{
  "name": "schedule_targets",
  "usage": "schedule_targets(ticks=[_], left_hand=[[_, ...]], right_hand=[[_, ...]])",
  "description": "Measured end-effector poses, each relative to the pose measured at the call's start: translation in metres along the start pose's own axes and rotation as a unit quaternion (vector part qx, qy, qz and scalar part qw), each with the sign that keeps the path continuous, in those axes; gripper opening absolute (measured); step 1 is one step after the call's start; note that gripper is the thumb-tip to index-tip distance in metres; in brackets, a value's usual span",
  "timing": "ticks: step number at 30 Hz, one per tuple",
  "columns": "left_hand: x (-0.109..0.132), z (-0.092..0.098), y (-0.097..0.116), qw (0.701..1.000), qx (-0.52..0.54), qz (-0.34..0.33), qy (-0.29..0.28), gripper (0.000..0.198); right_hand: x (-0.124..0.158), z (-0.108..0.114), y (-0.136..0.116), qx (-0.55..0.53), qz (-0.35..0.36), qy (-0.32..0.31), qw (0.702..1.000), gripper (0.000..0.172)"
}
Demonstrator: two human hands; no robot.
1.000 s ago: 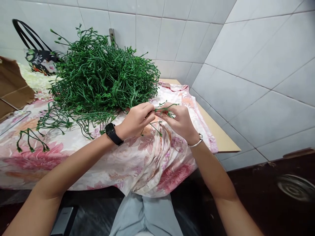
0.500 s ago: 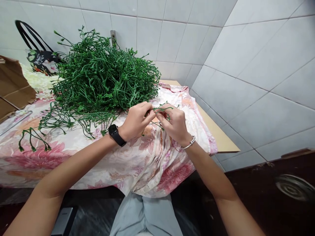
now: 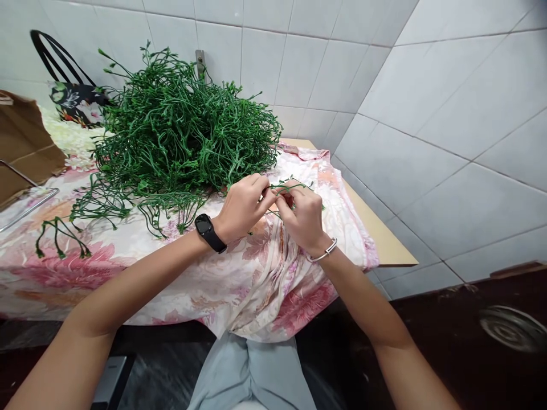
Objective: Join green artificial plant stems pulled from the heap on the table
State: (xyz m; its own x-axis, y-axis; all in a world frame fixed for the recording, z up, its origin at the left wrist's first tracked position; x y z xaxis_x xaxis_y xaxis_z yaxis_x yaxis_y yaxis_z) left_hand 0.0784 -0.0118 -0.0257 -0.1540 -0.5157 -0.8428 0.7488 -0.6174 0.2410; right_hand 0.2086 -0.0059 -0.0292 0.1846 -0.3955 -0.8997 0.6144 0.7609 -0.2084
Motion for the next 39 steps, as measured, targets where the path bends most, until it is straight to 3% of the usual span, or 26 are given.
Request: schedule_targets(ticks=[5,8,12,16,22,29,34,39], left_hand=[[-0.001,-0.001,0.001,1.000,-0.021,-0.010,0.009,0.020],[-0.001,0.001,-0.002,0.998,-0.023,-0.051,0.018,0.017],[-0.001,0.004,-0.010,0.993,0.019,-0.117,0.000,0.015],[0.000,0.004,-0.012,0.991,0.014,-0.135,-0.013,0.017],[0.004,-0.002,-0.005,0.988,-0.056,-0.135,-0.055,0.020],[0.007,-0.005,-0.005,0.980,-0.119,-0.145,-0.061,0.019],[0.005,0.000,-0.011,0.967,-0.114,-0.219,-0.058,0.018],[0.007,0.003,-0.011,0.949,-0.137,-0.279,-0.048,0.015]], right_hand=[[-0.001,0.000,-0.001,-0.005,-0.011,0.000,1.000,0.014],[-0.005,0.003,0.004,-0.044,-0.048,-0.007,0.998,0.012],[-0.013,0.007,0.016,-0.149,-0.095,-0.086,0.980,0.011],[-0.016,0.009,0.022,-0.216,-0.124,-0.158,0.956,0.016],[-0.013,0.005,0.017,-0.147,-0.120,-0.168,0.967,0.011],[-0.009,-0.001,0.008,-0.044,-0.051,-0.177,0.982,0.017],[-0.010,0.003,0.018,-0.119,-0.091,-0.197,0.969,0.006],[-0.014,0.009,0.022,-0.156,-0.078,-0.218,0.960,0.017]])
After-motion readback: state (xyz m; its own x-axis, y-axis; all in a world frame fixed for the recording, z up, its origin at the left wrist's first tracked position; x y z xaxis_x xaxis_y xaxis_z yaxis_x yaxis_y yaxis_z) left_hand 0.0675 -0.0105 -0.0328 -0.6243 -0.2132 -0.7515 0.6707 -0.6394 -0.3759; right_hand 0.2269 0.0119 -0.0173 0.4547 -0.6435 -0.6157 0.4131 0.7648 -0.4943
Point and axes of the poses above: each hand's wrist, its own x-axis away from the middle knuckle, its own z-axis out of the back of the hand, y = z × x, the point moved 2 cm from there along -x, towards the middle knuckle, and after that the axes turned 9 degrees about y, right-handed, at the moved point
